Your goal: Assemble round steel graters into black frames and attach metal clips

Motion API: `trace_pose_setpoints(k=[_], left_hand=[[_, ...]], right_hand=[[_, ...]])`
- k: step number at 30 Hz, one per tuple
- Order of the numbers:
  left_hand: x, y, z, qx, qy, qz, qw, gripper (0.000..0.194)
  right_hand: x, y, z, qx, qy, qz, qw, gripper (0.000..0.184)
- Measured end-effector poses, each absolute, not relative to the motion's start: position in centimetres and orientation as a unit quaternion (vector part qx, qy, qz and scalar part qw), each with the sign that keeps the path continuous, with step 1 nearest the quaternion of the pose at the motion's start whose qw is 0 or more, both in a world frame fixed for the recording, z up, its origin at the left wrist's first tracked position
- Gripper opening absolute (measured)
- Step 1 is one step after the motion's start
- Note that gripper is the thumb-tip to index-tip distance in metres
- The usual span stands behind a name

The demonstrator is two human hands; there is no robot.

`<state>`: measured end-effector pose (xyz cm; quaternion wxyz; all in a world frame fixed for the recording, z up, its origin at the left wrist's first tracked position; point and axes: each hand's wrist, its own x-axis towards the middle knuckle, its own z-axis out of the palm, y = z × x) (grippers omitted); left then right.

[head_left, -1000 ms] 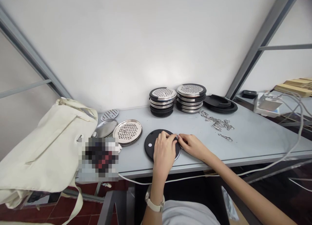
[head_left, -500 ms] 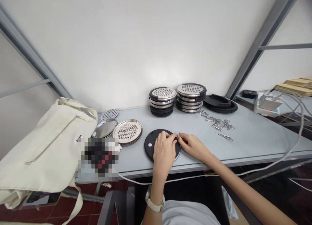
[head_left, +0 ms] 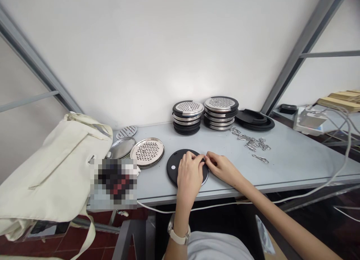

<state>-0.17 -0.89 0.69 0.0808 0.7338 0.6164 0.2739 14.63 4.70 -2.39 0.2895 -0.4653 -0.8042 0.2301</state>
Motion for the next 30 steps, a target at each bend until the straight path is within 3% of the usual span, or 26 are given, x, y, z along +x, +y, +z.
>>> trace_pose_setpoints(k=[30], left_hand=[[-0.20, -0.88, 0.59, 0.736, 0.616, 0.272, 0.076, 0.027]], right_hand=[[14.91, 4.89, -2.12, -0.459, -0.837, 0.194, 0.226, 0.031]])
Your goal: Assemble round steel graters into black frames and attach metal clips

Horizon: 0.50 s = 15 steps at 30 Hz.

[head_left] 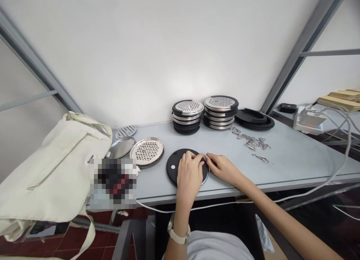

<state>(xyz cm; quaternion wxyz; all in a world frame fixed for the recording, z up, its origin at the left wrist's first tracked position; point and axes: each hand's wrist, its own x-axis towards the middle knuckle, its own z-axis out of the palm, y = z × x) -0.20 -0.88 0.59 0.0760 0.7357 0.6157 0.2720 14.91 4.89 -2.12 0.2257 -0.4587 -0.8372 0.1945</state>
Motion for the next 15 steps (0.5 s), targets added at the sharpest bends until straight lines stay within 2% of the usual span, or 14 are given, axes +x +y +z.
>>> trace_pose_setpoints(k=[15], left_hand=[[-0.17, -0.88, 0.59, 0.735, 0.613, 0.277, 0.082, 0.027]], right_hand=[[14.97, 5.16, -2.36, -0.457, -0.834, 0.211, 0.227, 0.034]])
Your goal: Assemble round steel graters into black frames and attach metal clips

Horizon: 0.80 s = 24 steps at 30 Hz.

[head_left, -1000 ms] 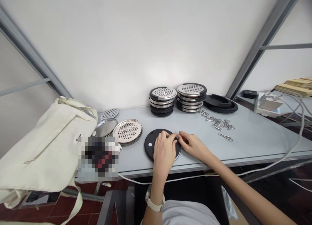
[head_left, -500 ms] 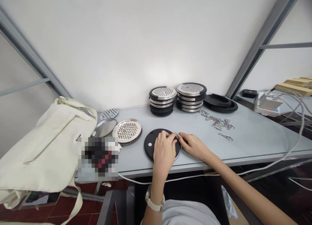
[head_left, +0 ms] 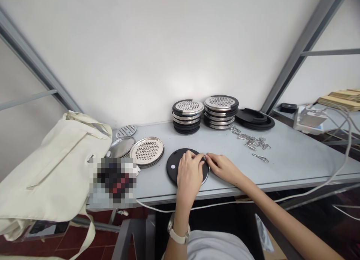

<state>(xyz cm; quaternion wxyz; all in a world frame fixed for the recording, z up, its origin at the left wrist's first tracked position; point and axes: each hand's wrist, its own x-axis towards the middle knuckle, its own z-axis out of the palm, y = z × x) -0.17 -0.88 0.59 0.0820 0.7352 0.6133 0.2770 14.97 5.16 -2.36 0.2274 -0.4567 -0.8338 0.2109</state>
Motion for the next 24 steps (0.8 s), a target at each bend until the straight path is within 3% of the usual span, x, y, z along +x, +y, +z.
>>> trace_pose_setpoints(k=[24], left_hand=[[-0.09, -0.60, 0.31, 0.727, 0.634, 0.256, 0.063, 0.023]], right_hand=[[14.56, 5.05, -2.05, -0.478, -0.827, 0.189, 0.228, 0.032]])
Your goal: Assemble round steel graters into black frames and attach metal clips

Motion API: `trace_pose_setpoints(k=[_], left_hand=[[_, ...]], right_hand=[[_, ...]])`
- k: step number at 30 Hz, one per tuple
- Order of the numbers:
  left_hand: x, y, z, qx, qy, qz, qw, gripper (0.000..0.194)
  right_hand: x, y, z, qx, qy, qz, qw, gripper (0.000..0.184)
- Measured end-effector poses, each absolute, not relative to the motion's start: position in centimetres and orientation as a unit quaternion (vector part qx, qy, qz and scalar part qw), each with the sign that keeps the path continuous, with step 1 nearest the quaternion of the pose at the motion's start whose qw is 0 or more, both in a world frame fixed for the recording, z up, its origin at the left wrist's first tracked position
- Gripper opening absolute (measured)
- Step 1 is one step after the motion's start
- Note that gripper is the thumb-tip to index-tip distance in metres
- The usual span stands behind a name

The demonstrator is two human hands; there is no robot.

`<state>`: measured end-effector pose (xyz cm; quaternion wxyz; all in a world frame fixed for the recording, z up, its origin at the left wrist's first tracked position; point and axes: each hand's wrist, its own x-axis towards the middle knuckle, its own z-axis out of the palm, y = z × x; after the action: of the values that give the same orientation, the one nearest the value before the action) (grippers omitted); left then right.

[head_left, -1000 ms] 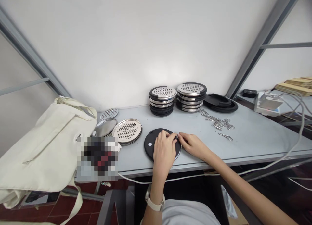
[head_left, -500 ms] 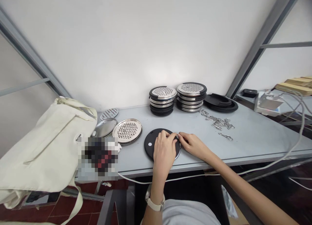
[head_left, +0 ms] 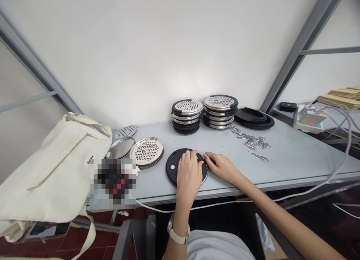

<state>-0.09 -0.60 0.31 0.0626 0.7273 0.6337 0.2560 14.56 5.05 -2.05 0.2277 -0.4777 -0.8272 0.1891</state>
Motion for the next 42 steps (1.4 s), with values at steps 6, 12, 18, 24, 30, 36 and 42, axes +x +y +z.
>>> trace_pose_setpoints(k=[6, 12, 18, 24, 30, 36, 42], left_hand=[[-0.08, -0.77, 0.49, 0.736, 0.626, 0.251, 0.058, 0.026], [-0.08, -0.87, 0.57, 0.739, 0.619, 0.260, 0.062, 0.025], [-0.12, -0.89, 0.59, 0.737, 0.618, 0.264, 0.065, 0.025], [-0.10, -0.88, 0.61, 0.737, 0.615, 0.272, 0.066, 0.025], [0.00, -0.82, 0.57, 0.730, 0.623, 0.276, 0.057, 0.022], [-0.10, -0.70, 0.45, 0.725, 0.634, 0.261, 0.055, 0.013], [-0.55, -0.89, 0.51, 0.754, 0.593, 0.268, 0.088, 0.009]], right_hand=[[14.69, 5.13, -1.95, -0.468, -0.834, 0.193, 0.220, 0.034], [14.70, 5.10, -1.95, -0.471, -0.832, 0.193, 0.221, 0.035], [14.74, 5.11, -2.00, -0.472, -0.832, 0.193, 0.218, 0.034], [14.74, 4.90, -2.01, -0.477, -0.829, 0.185, 0.228, 0.035], [14.61, 4.50, -2.02, -0.485, -0.824, 0.176, 0.233, 0.034], [14.65, 4.79, -2.22, -0.485, -0.819, 0.170, 0.255, 0.034], [14.71, 4.66, -2.05, -0.475, -0.822, 0.186, 0.252, 0.033]])
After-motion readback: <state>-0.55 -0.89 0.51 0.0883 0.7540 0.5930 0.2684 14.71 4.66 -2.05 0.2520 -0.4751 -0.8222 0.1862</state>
